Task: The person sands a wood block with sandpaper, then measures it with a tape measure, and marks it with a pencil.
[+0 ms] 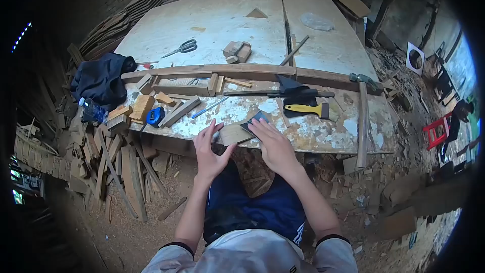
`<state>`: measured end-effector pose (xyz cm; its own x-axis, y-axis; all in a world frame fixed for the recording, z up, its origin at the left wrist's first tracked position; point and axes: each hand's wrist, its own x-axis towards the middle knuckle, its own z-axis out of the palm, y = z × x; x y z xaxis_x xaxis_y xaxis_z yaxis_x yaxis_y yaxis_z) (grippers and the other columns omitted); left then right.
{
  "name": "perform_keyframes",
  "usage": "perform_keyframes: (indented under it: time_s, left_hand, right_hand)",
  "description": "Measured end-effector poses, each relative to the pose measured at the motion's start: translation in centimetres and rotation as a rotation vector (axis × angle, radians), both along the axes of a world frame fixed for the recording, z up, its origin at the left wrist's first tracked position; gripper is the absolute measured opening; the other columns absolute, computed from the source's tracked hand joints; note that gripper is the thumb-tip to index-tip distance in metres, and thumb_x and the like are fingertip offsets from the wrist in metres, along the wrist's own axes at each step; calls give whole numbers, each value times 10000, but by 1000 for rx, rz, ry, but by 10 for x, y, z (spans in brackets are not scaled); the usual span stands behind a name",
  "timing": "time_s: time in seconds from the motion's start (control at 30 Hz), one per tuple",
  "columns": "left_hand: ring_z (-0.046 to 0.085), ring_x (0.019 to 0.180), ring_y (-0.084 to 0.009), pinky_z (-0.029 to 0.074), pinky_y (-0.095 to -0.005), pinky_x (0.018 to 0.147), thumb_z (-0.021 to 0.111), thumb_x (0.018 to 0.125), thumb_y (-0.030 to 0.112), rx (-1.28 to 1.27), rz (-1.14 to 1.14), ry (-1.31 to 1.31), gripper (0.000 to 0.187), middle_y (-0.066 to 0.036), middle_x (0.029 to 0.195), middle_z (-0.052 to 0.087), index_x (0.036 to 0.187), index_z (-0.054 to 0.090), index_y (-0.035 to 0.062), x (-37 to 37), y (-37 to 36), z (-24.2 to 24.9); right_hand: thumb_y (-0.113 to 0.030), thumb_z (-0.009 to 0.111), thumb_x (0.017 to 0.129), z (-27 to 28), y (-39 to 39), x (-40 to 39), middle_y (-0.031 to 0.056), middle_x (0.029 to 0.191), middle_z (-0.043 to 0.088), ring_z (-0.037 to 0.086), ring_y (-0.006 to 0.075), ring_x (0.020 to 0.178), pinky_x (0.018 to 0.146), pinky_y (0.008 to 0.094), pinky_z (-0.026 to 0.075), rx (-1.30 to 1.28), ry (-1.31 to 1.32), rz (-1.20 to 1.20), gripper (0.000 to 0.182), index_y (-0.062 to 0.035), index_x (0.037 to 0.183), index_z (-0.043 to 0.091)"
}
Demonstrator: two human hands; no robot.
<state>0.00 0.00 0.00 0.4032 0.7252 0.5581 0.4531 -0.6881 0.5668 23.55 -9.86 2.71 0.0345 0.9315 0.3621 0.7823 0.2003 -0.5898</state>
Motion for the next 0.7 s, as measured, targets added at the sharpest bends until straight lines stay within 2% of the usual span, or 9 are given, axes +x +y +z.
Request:
perform_keyframes:
  time_s: [0.07,0.17,0.2,0.3,0.37,0.4,0.53,0.67,0.7]
  left_hand:
    - [635,1320,-289,418,-470,1204,1025,769,238,9,-9,4,1163,-92,1379,776,1746,423,50,1,0,6]
    - [658,1282,-301,446,-478,1184,1041,750,232,-46,-40,-90,1204,-93,1321,789,1755,403,48,8,5,4]
    - [659,1270,-301,442,-484,1179,1042,750,238,-69,-48,-107,1210,-90,1309,783,1755,398,42,8,6,1]
    - [665,1241,-303,433,-498,1172,1048,748,253,-98,-60,-131,1226,-86,1290,773,1756,387,30,5,8,-5]
    - [670,1230,-307,431,-499,1179,1052,741,262,-67,-49,-124,1237,-89,1297,775,1756,384,32,6,5,-1]
    - [663,1272,-310,457,-482,1186,1051,729,234,-55,-36,-110,1266,-103,1294,799,1775,359,55,6,5,0]
    - [659,1277,-308,439,-484,1201,1046,727,228,-109,-35,-115,1256,-103,1300,794,1768,367,53,8,5,-4]
    - [656,1280,-306,412,-495,1218,1043,729,236,-81,-34,-115,1238,-101,1308,784,1758,381,52,8,1,-2]
    - [655,1283,-306,406,-498,1222,1042,729,238,-73,-31,-114,1233,-100,1310,782,1755,384,52,9,2,-3]
  right_hand:
    - [-57,699,1001,2,2,-3,233,1643,617,534,394,1589,1294,492,466,-13,0,-36,549,-85,1549,677]
    - [-77,692,1008,0,6,-40,224,1544,693,622,402,1501,1269,513,487,91,-330,-158,476,-11,1480,701]
    - [-111,679,1024,4,4,-56,208,1455,744,676,409,1425,1240,522,511,136,-248,-52,431,23,1432,709]
    - [-100,655,1022,1,1,-56,206,1454,748,663,398,1445,1220,526,527,190,-154,155,421,9,1424,714]
    - [-73,654,1016,17,9,-38,217,1477,738,652,396,1463,1234,529,517,39,-114,-94,413,7,1416,727]
    - [-56,642,1006,12,14,-35,222,1464,742,655,408,1453,1234,533,515,117,-141,-163,416,12,1407,732]
    - [-47,638,992,7,-2,-61,235,1453,742,659,430,1434,1236,539,511,171,-147,124,429,25,1406,727]
    - [-26,643,993,5,14,-32,231,1459,741,663,421,1437,1244,546,506,110,-198,-184,412,29,1392,731]
    - [-27,639,1000,5,12,-41,232,1462,740,662,427,1435,1243,548,507,136,-197,-96,405,31,1389,731]
